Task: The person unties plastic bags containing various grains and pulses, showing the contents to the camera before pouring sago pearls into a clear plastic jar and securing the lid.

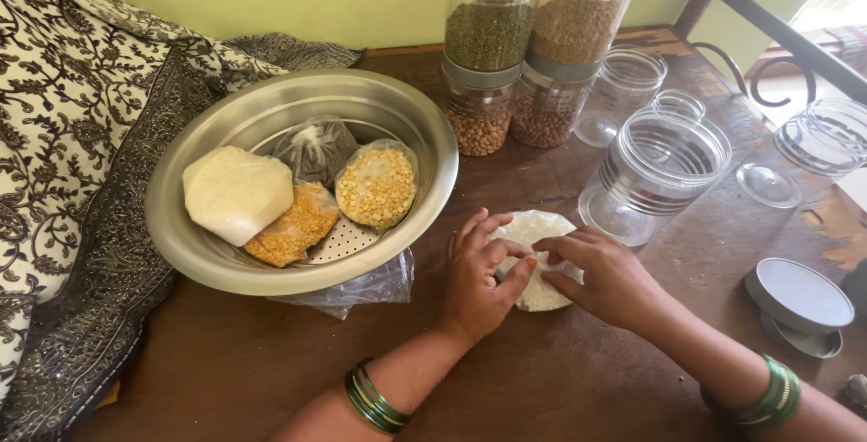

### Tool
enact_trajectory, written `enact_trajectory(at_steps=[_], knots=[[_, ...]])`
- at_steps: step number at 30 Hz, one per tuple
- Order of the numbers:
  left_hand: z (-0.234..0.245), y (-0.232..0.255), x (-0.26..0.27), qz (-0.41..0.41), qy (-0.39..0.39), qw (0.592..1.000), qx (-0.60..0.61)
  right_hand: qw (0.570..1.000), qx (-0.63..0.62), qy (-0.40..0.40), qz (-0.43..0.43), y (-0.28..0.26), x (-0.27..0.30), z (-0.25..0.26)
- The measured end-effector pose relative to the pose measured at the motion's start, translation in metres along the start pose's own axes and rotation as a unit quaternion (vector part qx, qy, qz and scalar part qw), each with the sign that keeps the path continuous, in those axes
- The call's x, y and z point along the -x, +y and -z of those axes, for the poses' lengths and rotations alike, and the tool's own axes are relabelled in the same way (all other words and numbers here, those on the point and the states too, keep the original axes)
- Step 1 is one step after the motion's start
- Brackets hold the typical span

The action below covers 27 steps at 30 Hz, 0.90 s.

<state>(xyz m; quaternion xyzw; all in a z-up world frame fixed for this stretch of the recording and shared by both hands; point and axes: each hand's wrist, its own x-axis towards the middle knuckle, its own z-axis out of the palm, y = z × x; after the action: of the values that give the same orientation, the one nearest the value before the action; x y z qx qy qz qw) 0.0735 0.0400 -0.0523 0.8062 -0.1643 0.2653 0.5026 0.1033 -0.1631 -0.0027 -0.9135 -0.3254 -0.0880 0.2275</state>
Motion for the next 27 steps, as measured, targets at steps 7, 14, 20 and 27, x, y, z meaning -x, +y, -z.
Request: enact_trajectory(at_steps=[7,14,20,27], knots=[[-0.002,0.004,0.006,-0.009,-0.034,0.994,-0.106,0.963,-0.172,0.023,-0.207,0.007,0.008,-0.016],[-0.005,-0.010,0.011,-0.002,0.004,1.000,0.003,0.843,-0.511,0.025,-0.166,0.021,0.015,-0.037],[0.002,-0.003,0.009,-0.014,-0.019,0.999,-0.034,0.973,-0.216,0.011,-0.083,0.010,0.010,0.007],[0.004,0.002,0.008,-0.007,-0.028,0.999,-0.046,0.974,0.106,0.079,0.182,-0.029,0.009,0.005]])
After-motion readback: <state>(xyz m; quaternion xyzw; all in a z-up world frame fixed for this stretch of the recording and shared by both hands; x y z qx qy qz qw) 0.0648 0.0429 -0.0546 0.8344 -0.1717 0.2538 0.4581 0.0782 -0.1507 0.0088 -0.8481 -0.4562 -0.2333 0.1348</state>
